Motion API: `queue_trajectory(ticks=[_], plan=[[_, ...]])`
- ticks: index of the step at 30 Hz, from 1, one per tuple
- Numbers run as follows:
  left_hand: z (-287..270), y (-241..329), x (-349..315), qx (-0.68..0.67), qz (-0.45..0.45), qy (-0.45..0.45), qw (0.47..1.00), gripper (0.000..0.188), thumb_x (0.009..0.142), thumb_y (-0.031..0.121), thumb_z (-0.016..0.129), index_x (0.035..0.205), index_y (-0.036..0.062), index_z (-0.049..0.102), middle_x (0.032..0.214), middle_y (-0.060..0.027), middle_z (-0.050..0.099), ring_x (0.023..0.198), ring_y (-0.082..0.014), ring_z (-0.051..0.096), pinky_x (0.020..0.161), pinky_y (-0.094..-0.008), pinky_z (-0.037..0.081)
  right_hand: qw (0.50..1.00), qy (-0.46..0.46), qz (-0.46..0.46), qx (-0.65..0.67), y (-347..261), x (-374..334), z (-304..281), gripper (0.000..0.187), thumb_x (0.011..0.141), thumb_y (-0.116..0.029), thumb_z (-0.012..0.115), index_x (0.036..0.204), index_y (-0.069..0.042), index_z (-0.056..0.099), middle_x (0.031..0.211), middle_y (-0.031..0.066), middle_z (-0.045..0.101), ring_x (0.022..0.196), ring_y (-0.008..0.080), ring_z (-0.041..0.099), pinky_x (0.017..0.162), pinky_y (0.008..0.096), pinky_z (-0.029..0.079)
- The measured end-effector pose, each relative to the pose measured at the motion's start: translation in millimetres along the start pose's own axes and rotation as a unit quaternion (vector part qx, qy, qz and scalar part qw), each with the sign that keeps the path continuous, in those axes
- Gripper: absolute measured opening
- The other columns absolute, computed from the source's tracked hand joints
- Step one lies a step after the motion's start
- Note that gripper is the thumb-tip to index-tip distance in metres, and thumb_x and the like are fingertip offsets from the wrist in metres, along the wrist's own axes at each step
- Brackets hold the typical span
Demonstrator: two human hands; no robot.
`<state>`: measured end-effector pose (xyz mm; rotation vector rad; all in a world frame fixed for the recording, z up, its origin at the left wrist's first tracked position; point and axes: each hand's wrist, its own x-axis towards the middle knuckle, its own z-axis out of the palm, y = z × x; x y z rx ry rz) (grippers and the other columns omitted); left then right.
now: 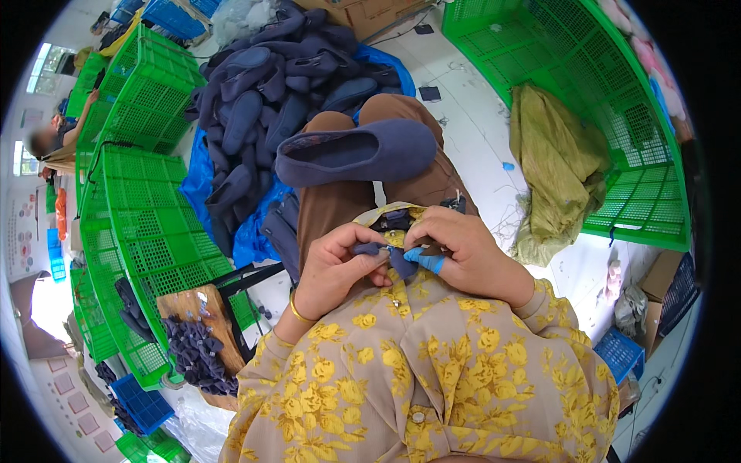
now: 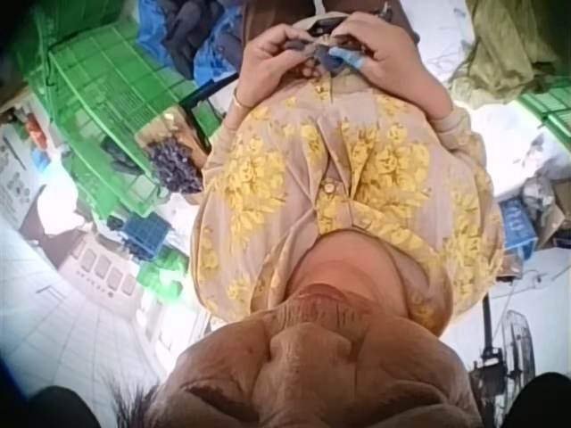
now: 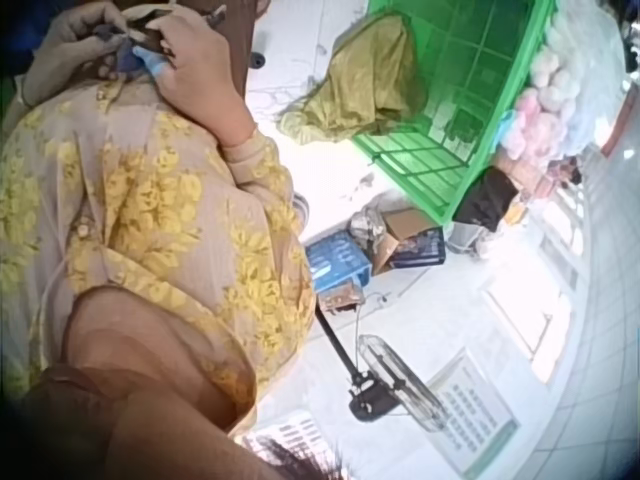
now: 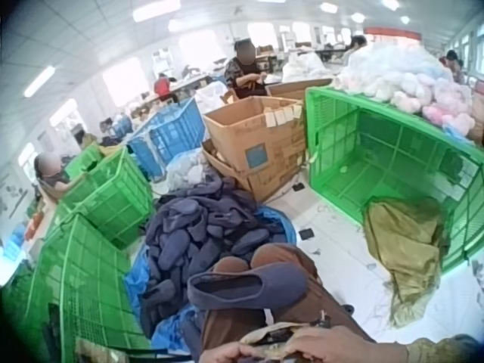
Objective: The person sits on the floor and repeatedly trims loose threads and fabric edges on dark slip-on shoes using a small blue tool. The person handles one shoe at a time, turning it to access different areas, and discards cut pieces.
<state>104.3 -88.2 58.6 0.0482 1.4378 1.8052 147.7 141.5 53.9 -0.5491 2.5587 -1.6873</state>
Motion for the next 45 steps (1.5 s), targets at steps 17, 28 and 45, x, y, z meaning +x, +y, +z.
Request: queue_trajectory(ticks=[17,28,45], plan=[[10.6,-1.1,3.1,0.359,0.23,0.058,0.903,0.016,0.093,0.007,0.058,0.099,-0.0014,0.07,0.072,-0.0042,0.067,0.064,-0.009,0.062,0.06,-0.0243,0.049,0.999,0.027,0.027,-0.025,-14.4,10.1,7.2,0.022,0.081,-0.006,0.066,0.103,-0.005,0.064,0.094,0.0106,0.063,0.085,0.0319,0.064,0.071,0.0367,0.051],[7.9,-9.9,0.5,0.039,0.062,0.044,0.996,0.017,0.097,0.008,0.058,0.11,-0.0025,0.063,0.089,-0.005,0.067,0.075,-0.0079,0.063,0.069,-0.0218,0.053,0.984,0.041,0.093,0.143,-6.5,9.8,10.6,0.011,0.086,-0.008,0.069,0.094,-0.002,0.065,0.087,0.0074,0.063,0.076,0.0184,0.061,0.067,0.0284,0.047],[12.5,-4.4,1.7,0.083,0.029,0.039,0.995,0.015,0.093,0.002,0.061,0.108,-0.0016,0.06,0.09,-0.0042,0.068,0.078,-0.0068,0.065,0.07,-0.0199,0.052,0.996,0.08,-0.033,0.005,7.2,7.3,20.8,0.026,0.069,0.005,0.064,0.093,-0.006,0.064,0.086,0.0102,0.062,0.076,0.0299,0.064,0.059,0.0332,0.049]])
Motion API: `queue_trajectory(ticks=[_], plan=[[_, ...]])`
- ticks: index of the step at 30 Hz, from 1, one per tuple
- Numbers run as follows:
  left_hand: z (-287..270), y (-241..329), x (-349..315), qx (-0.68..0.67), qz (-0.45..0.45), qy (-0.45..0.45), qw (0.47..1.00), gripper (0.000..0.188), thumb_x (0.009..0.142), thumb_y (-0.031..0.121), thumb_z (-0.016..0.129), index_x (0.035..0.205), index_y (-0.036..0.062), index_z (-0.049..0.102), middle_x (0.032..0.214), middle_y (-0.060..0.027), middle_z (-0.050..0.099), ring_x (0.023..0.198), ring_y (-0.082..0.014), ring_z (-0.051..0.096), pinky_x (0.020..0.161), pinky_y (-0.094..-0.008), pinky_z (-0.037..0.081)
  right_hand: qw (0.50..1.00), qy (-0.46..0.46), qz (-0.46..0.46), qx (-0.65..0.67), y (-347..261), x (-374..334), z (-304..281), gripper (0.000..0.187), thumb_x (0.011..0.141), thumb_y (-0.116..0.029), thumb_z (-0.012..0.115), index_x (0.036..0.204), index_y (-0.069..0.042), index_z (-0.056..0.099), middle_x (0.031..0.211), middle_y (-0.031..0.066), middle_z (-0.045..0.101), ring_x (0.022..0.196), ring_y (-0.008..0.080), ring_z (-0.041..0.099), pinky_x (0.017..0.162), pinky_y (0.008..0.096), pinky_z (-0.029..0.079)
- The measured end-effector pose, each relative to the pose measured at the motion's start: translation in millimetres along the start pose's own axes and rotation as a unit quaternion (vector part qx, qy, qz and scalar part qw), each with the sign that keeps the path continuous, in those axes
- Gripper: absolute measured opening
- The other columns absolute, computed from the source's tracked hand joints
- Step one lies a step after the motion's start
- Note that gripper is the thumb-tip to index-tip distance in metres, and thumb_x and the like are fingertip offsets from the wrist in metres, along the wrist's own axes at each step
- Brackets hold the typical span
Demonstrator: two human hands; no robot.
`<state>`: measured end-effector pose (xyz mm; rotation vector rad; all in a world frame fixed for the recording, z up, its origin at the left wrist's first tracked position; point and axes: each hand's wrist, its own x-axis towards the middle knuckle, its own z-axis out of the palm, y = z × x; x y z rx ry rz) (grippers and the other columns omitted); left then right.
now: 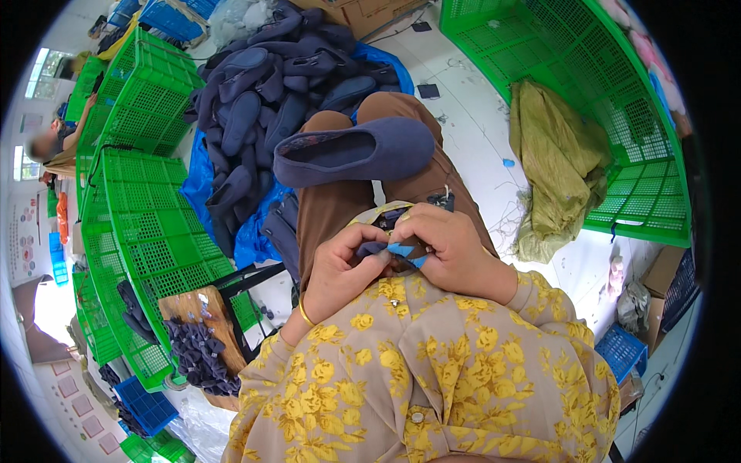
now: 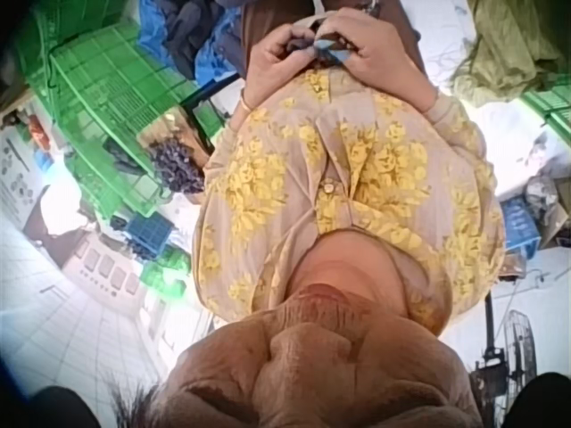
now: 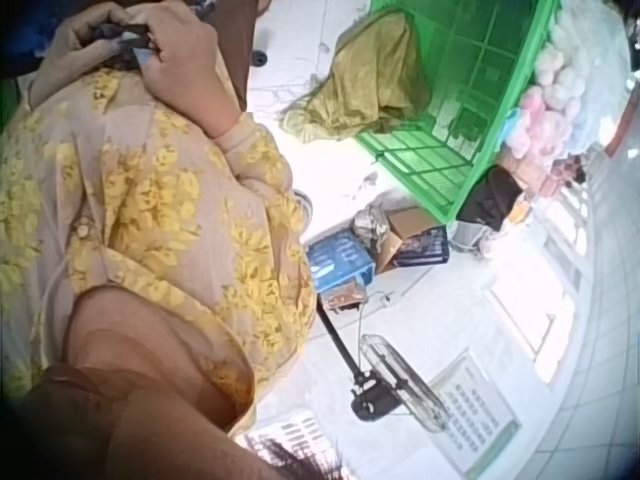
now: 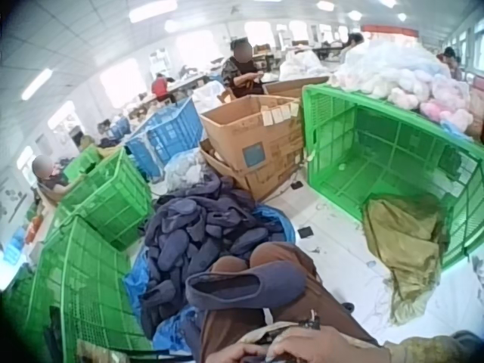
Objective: The person sits on the floor and repeatedly trims loose threads and fabric edges on dark slip-on shoes using a small blue tool. The person handles one shoe at a time, turning it to access different areas, and discards cut pieces.
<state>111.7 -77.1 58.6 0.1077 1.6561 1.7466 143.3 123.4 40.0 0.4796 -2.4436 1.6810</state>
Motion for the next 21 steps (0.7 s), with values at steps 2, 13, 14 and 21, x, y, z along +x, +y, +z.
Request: queue_trajectory(ticks=[2,13,14,21], plan=[[-0.4,-2.4,0.8,0.001,0.005,0.007,1.0,0.014,0.093,0.001,0.06,0.106,-0.0018,0.06,0.091,-0.0054,0.068,0.078,-0.0072,0.065,0.07,-0.0202,0.052,0.999,0.028,-0.028,-0.021,-2.5,-0.9,1.7,0.03,0.066,0.007,0.061,0.092,-0.007,0.065,0.087,0.009,0.063,0.073,0.0271,0.064,0.057,0.0321,0.048],[-4.7,-16.1,4.1,-0.042,0.011,0.02,0.999,0.012,0.094,0.002,0.061,0.105,-0.002,0.057,0.093,-0.0087,0.069,0.077,-0.0088,0.065,0.07,-0.0215,0.053,0.998,0.002,0.061,-0.026,-2.3,0.3,-0.9,0.02,0.082,-0.012,0.072,0.098,-0.006,0.062,0.091,0.0085,0.062,0.073,0.026,0.063,0.059,0.0331,0.048],[-4.5,-16.6,4.3,-0.023,0.018,0.018,0.999,0.012,0.094,0.003,0.061,0.105,-0.0017,0.056,0.093,-0.0085,0.069,0.077,-0.0087,0.065,0.07,-0.0215,0.053,0.997,-0.012,0.051,-0.05,0.1,-0.8,1.3,0.02,0.082,-0.014,0.072,0.098,-0.006,0.061,0.091,0.0091,0.061,0.074,0.028,0.063,0.059,0.0343,0.048],[-4.3,-16.2,3.0,-0.011,0.037,0.014,0.999,0.011,0.094,0.003,0.061,0.103,-0.0018,0.057,0.093,-0.0077,0.069,0.079,-0.0074,0.066,0.071,-0.0209,0.053,0.997,-0.026,-0.015,-0.076,6.6,1.3,0.6,0.027,0.07,-0.001,0.066,0.096,-0.008,0.06,0.091,0.0063,0.06,0.074,0.0294,0.062,0.058,0.0374,0.049]])
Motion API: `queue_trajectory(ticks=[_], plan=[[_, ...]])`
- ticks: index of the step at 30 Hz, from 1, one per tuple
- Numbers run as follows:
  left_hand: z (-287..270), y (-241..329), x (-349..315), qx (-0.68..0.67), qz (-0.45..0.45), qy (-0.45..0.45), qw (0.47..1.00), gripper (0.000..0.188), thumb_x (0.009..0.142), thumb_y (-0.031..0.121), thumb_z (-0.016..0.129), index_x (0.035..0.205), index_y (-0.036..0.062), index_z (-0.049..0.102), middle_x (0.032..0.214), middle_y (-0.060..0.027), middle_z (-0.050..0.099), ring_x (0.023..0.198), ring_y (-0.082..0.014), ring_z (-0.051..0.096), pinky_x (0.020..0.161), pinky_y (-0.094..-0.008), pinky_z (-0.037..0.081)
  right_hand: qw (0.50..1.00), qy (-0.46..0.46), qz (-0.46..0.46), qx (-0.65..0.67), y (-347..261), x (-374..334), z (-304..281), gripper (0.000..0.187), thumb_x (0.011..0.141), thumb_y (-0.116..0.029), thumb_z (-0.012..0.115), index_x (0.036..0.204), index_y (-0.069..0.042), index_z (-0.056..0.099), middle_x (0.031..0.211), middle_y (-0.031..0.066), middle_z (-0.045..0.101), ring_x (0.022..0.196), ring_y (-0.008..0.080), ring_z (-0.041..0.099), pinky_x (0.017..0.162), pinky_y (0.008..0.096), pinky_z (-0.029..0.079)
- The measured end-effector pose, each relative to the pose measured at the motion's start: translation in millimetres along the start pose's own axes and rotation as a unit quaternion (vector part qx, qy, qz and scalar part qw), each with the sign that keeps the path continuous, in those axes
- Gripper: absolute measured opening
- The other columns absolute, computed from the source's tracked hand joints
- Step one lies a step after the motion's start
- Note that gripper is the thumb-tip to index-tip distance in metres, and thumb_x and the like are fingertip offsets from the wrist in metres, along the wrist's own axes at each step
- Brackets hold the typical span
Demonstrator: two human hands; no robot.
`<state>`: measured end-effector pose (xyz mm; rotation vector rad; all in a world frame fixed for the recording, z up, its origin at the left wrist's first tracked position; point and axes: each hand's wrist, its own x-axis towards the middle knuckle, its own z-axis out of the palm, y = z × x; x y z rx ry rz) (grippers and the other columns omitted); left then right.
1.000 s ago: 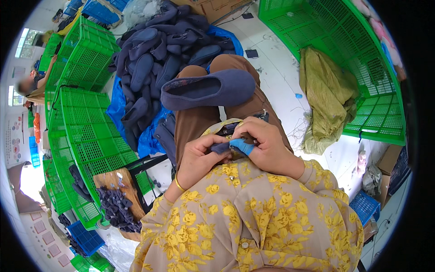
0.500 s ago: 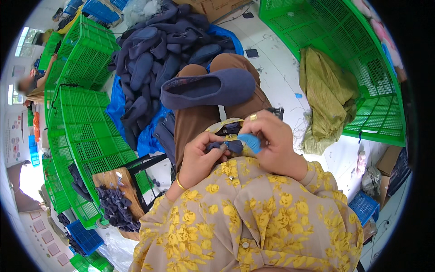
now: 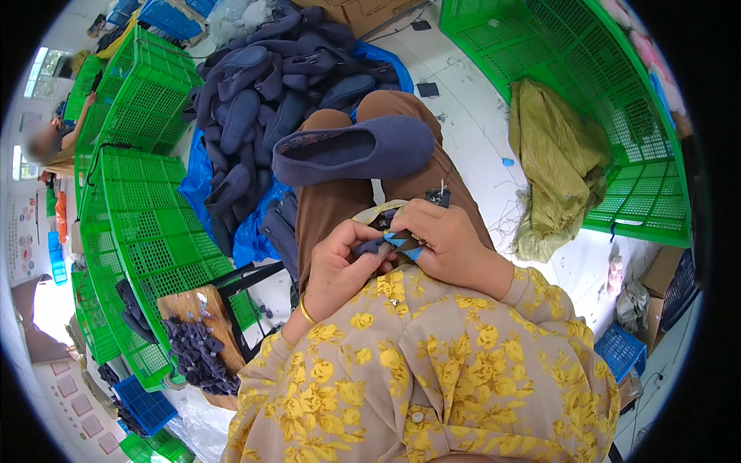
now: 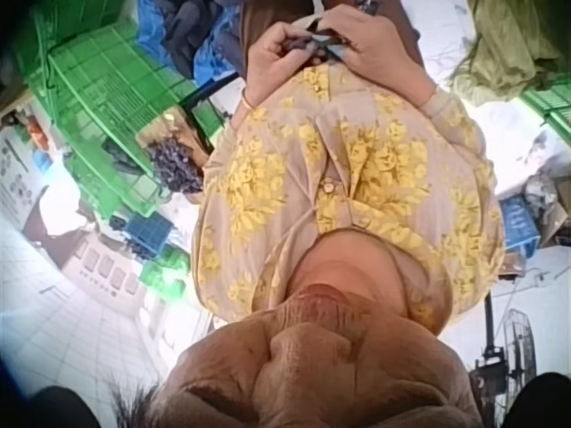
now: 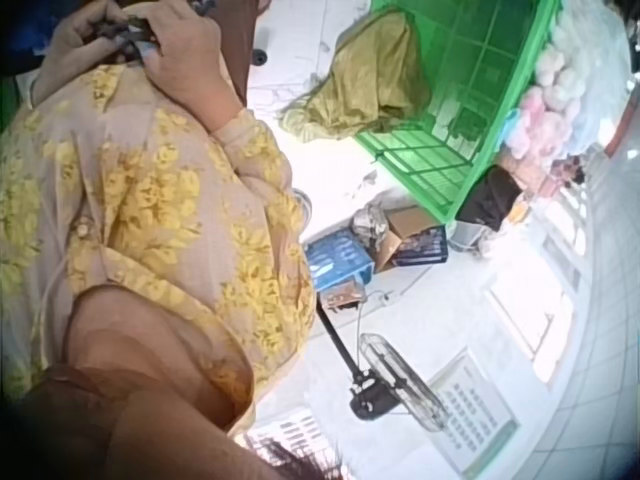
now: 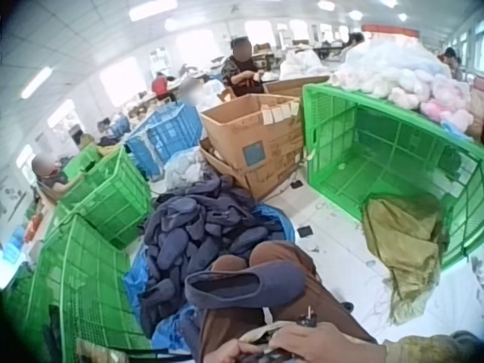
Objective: The person sits on the floor and repeatedly trims loose threads and fabric edges on dark slip-on shoes using a small blue tool. The person handles one shoe at a time, turning it to access different areas, and discards cut pieces.
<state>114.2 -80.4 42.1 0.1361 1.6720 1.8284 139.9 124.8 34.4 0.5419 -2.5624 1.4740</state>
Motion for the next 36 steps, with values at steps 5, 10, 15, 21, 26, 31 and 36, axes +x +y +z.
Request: queue_trajectory(ticks=[5,10,15,21,26,31,36], plan=[[2.9,0.8,0.8,0.046,0.017,0.014,0.999,0.008,0.093,0.002,0.061,0.1,-0.0017,0.059,0.088,-0.0065,0.069,0.076,-0.0065,0.065,0.069,-0.0202,0.052,0.995,0.072,-0.064,-0.037,-4.4,-3.2,5.9,0.032,0.065,0.003,0.065,0.094,-0.008,0.061,0.089,0.0057,0.061,0.074,0.0288,0.063,0.057,0.0358,0.049],[5.4,0.2,0.9,-0.008,-0.038,0.033,0.999,0.009,0.093,0.003,0.061,0.101,-0.0017,0.059,0.085,-0.0061,0.069,0.072,-0.0059,0.063,0.066,-0.0193,0.051,0.996,0.08,-0.007,0.041,4.6,-4.5,3.4,0.039,0.063,0.008,0.061,0.099,-0.008,0.064,0.09,0.008,0.064,0.075,0.0297,0.065,0.06,0.0336,0.051],[5.7,4.0,1.3,-0.039,-0.043,0.038,0.998,0.009,0.093,0.003,0.061,0.1,-0.002,0.059,0.082,-0.0059,0.068,0.071,-0.006,0.062,0.066,-0.0197,0.051,0.999,0.032,-0.018,0.033,6.1,-0.5,3.8,0.041,0.063,0.009,0.06,0.1,-0.008,0.064,0.093,0.0071,0.065,0.075,0.0295,0.066,0.061,0.0332,0.052],[-0.8,-10.8,5.2,0.062,-0.029,0.026,0.997,0.008,0.091,0.004,0.062,0.097,-0.0027,0.061,0.079,-0.0051,0.068,0.069,-0.005,0.061,0.063,-0.0192,0.049,0.993,0.084,-0.078,-0.034,-7.6,0.9,1.8,0.037,0.065,0.005,0.064,0.099,-0.01,0.065,0.096,0.0049,0.067,0.076,0.0252,0.066,0.061,0.0336,0.052],[-1.6,-7.4,7.9,0.05,-0.081,0.016,0.995,0.008,0.094,0.005,0.06,0.1,0.0,0.061,0.084,-0.0064,0.068,0.067,-0.0062,0.061,0.061,-0.0195,0.049,0.885,0.206,0.156,0.387,-30.9,15.0,-37.6,0.008,0.096,-0.008,0.057,0.102,-0.009,0.053,0.083,0.0069,0.065,0.052,0.0079,0.05,0.049,0.0207,0.039],[-7.5,3.3,10.9,0.018,-0.067,0.011,0.998,0.011,0.097,0.008,0.058,0.105,0.0002,0.059,0.078,-0.0048,0.065,0.062,-0.0079,0.059,0.058,-0.0208,0.049,0.795,0.193,0.131,0.56,0.7,3.6,-100.6,0.028,0.098,-0.028,0.057,0.118,-0.011,0.045,0.064,-0.0059,0.038,0.05,0.0026,0.036,0.044,0.0176,0.028],[-12.7,8.0,17.3,0.017,-0.075,0.007,0.997,0.01,0.097,0.009,0.058,0.103,0.0006,0.059,0.074,-0.0028,0.061,0.06,-0.0073,0.057,0.056,-0.0217,0.05,0.689,0.335,0.086,0.637,34.3,-40.8,-226.3,0.022,0.099,-0.003,0.048,0.12,0.005,0.051,0.072,-0.0014,0.03,0.063,0.0084,0.032,0.064,0.022,0.039]])
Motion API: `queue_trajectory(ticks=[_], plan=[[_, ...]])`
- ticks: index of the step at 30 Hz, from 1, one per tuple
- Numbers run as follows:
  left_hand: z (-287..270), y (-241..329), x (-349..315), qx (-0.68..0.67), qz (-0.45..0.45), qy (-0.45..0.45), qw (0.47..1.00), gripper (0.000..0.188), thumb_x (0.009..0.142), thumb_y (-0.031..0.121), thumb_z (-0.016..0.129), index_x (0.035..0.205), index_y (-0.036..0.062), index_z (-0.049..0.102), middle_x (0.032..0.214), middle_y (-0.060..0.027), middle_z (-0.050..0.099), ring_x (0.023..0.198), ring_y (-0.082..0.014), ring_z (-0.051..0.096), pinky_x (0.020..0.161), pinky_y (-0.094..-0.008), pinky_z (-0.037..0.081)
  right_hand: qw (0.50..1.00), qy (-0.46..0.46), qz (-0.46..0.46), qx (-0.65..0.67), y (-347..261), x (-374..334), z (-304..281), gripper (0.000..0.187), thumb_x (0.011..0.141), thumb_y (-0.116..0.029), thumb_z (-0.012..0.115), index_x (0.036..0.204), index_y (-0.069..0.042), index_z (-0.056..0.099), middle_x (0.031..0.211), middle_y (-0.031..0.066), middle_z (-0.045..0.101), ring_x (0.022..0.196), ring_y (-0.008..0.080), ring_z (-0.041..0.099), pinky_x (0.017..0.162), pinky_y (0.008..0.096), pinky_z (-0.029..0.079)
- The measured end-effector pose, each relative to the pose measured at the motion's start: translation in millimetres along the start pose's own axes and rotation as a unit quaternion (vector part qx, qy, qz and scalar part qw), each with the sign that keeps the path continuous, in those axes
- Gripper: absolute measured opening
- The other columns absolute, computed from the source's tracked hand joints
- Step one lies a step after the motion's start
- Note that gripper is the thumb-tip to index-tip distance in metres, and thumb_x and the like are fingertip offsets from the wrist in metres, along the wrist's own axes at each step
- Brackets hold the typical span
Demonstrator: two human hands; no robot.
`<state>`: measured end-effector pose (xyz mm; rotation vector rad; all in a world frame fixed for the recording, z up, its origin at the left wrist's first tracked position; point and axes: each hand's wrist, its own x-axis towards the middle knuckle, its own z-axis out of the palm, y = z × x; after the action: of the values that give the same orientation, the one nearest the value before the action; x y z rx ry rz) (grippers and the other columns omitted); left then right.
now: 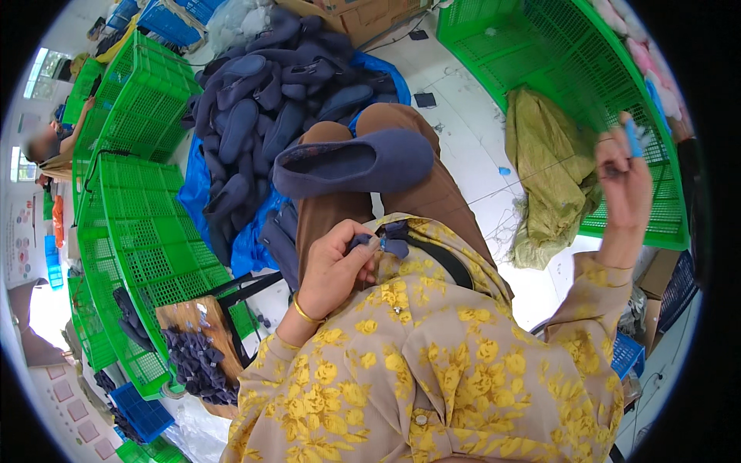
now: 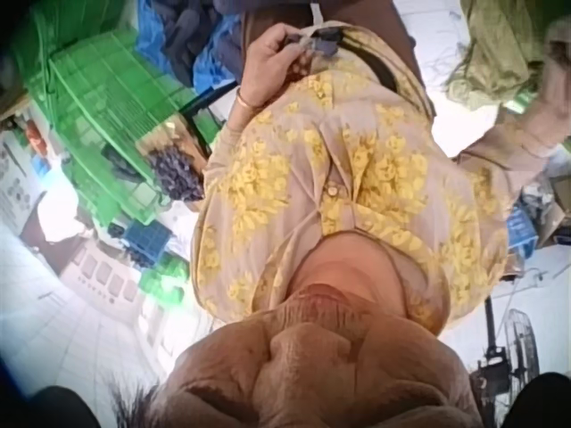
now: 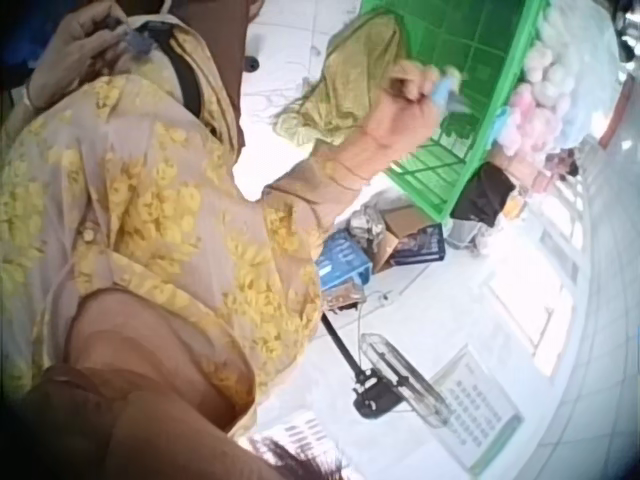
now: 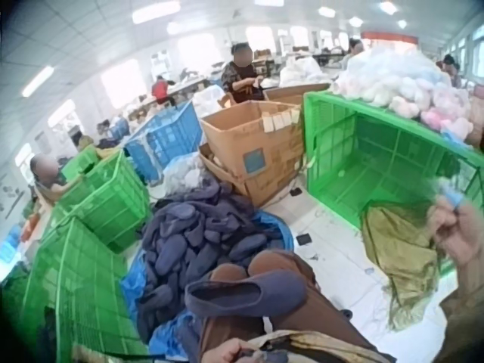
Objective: The person sits on the floor and repeatedly trims loose threads and fabric edges on dark slip-on shoes using a small blue tool. The person handles one shoe at a time, turning it to access different areas, and discards cut pieces.
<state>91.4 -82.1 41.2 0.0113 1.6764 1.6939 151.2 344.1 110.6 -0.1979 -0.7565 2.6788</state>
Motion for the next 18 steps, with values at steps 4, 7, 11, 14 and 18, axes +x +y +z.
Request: queue_trajectory(ticks=[4,7,11,14,18], plan=[[-6.0,2.0,5.3,0.011,0.0,0.012,1.0,0.008,0.097,0.008,0.058,0.101,0.0014,0.059,0.073,-0.0015,0.06,0.06,-0.0059,0.056,0.056,-0.0211,0.049,0.919,-0.033,-0.271,-0.283,-118.7,7.1,-74.5,0.016,0.097,0.003,0.047,0.111,0.01,0.05,0.078,0.0065,0.046,0.079,0.0194,0.054,0.11,0.0504,0.042],[-5.0,6.4,8.8,-0.001,0.004,-0.006,1.0,0.006,0.097,0.009,0.059,0.099,0.0027,0.06,0.071,0.0001,0.059,0.059,-0.0038,0.056,0.055,-0.019,0.048,0.732,0.251,-0.464,-0.431,-157.3,-0.7,-93.9,0.016,0.097,-0.003,0.049,0.106,0.008,0.056,0.082,0.0079,0.054,0.077,0.018,0.056,0.09,0.036,0.052],[10.5,9.5,18.0,-0.002,0.02,-0.027,0.999,0.009,0.098,0.011,0.058,0.098,0.0017,0.059,0.07,-0.0024,0.061,0.057,-0.0067,0.058,0.054,-0.0201,0.048,0.722,0.257,-0.448,-0.461,-174.4,-7.4,-117.0,0.017,0.097,-0.007,0.051,0.107,0.004,0.058,0.083,0.0071,0.056,0.074,0.0151,0.057,0.074,0.0278,0.051],[13.5,18.8,29.1,-0.012,0.013,-0.032,0.999,0.011,0.099,0.012,0.057,0.1,0.0008,0.058,0.068,-0.0058,0.062,0.055,-0.0113,0.059,0.053,-0.0232,0.05,0.711,0.205,-0.363,-0.566,-45.0,-17.0,-49.2,0.017,0.094,-0.004,0.054,0.11,-0.001,0.061,0.086,0.0063,0.06,0.073,0.0135,0.06,0.072,0.0271,0.053],[34.1,35.4,38.6,-0.014,-0.008,-0.02,1.0,0.013,0.098,0.014,0.059,0.097,0.0011,0.058,0.067,-0.0052,0.062,0.052,-0.0102,0.058,0.05,-0.0222,0.048,0.547,-0.211,-0.278,-0.761,121.5,-46.8,22.9,0.049,0.077,-0.017,0.078,0.121,-0.011,0.059,0.09,0.0035,0.06,0.07,0.019,0.06,0.061,0.0317,0.046]])
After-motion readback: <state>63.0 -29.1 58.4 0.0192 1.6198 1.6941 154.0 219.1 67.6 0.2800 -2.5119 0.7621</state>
